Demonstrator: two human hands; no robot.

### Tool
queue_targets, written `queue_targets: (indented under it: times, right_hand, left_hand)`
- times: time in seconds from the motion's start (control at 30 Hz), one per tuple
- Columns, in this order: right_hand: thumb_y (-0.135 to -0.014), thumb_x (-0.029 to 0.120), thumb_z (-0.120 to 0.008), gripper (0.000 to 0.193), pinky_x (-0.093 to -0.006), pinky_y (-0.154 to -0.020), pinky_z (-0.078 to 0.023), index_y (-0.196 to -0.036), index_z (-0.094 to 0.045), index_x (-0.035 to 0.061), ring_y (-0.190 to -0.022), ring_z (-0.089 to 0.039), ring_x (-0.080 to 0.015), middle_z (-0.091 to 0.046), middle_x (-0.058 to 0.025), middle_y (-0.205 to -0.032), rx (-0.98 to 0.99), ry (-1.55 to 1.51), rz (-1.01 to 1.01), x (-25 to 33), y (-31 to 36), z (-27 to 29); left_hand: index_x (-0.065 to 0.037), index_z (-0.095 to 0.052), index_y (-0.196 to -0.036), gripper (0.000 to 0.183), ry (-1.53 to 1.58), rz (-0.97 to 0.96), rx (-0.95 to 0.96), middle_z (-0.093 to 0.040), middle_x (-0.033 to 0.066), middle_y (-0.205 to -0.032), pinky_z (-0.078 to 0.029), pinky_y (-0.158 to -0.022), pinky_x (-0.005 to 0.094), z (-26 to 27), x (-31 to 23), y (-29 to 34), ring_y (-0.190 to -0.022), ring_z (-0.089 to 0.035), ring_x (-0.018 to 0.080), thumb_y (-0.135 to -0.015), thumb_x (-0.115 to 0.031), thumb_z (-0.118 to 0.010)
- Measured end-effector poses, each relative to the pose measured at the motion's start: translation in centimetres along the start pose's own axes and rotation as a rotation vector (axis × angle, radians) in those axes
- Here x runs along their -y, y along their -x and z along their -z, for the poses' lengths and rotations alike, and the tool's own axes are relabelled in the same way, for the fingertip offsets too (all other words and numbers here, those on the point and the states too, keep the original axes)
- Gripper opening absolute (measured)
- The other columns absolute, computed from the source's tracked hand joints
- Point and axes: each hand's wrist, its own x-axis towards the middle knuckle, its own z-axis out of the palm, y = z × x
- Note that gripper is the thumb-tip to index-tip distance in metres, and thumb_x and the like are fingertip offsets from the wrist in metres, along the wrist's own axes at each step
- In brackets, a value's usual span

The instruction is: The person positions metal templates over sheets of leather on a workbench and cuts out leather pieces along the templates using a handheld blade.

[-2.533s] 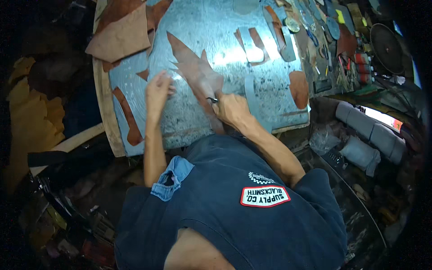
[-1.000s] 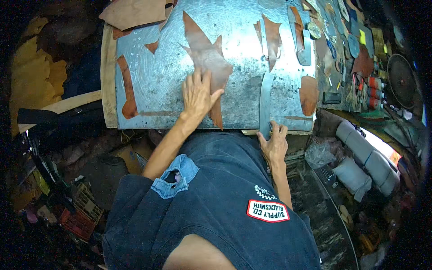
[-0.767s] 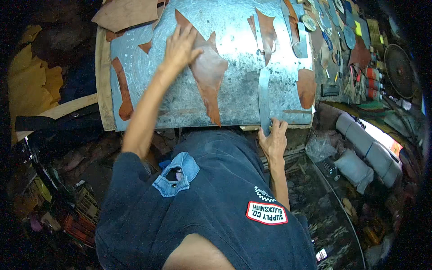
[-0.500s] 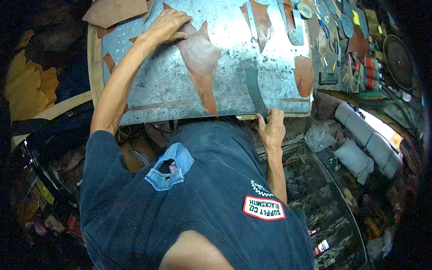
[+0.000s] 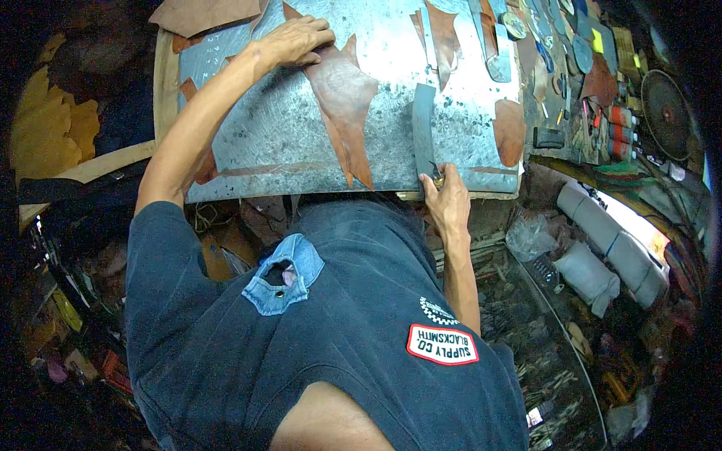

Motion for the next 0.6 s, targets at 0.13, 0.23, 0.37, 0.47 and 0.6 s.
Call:
queue_targets:
  times: [0.13, 0.23, 0.37, 0.47, 0.6]
  right_hand:
    - [-0.086, 0.029, -0.071, 0.038, -0.0479, -0.070, -0.049, -0.105, -0.056, -0.0004, -0.083, -0.064, -0.0448, -0.066, -0.0257, -0.088, 0.033, 0.049, -0.017, 0.5, -1.2, 0.7]
    - [-0.085, 0.030, -0.071, 0.039, -0.0487, -0.070, -0.048, -0.103, -0.056, -0.0009, -0.085, -0.063, -0.0450, -0.065, -0.0262, -0.088, 0.023, 0.080, -0.065, 0.3, -2.3, 1.5]
    - [-0.084, 0.033, -0.071, 0.043, -0.0475, -0.074, -0.049, -0.106, -0.059, -0.0017, -0.088, -0.063, -0.0452, -0.066, -0.0276, -0.092, -0.021, 0.139, -0.065, -1.2, -3.5, 1.4]
    - [-0.085, 0.032, -0.070, 0.041, -0.0501, -0.076, -0.049, -0.104, -0.057, -0.0020, -0.091, -0.062, -0.0451, -0.065, -0.0267, -0.095, -0.076, 0.176, -0.011, -2.1, -3.6, 0.4]
    - [-0.085, 0.033, -0.070, 0.044, -0.0488, -0.078, -0.049, -0.107, -0.057, -0.0029, -0.093, -0.063, -0.0428, -0.066, -0.0261, -0.097, -0.034, 0.142, -0.042, -2.5, -3.7, 0.6]
  left_hand:
    - [-0.006, -0.060, -0.117, 0.043, 0.058, 0.018, -0.008, -0.061, 0.0092, -0.115, -0.047, -0.096, 0.0389, 0.7, -0.1, -0.5, -0.106, -0.059, 0.0271, -0.081, -0.026, -0.074]
    - [-0.009, -0.068, -0.095, 0.036, -0.007, -0.021, 0.160, -0.069, 0.0174, -0.088, -0.052, -0.074, 0.0454, 1.5, 1.2, -2.1, -0.087, -0.067, 0.0333, -0.070, -0.034, -0.076]
    - [-0.007, -0.068, -0.093, 0.033, 0.136, 0.008, 0.284, -0.069, 0.0165, -0.087, -0.052, -0.071, 0.0433, 2.0, 1.9, -1.9, -0.085, -0.067, 0.0315, -0.077, -0.035, -0.073]
    - [-0.007, -0.068, -0.094, 0.031, 0.383, 0.182, 0.194, -0.069, 0.0158, -0.087, -0.052, -0.071, 0.0405, 4.3, 3.2, -1.5, -0.082, -0.066, 0.0266, -0.080, -0.034, -0.071]
    - [-0.003, -0.065, -0.092, 0.021, 1.160, 0.491, -0.101, -0.060, 0.0035, -0.076, -0.045, -0.061, 0.0299, 12.6, 3.3, 1.3, -0.070, -0.056, 0.0139, -0.090, -0.023, -0.064]
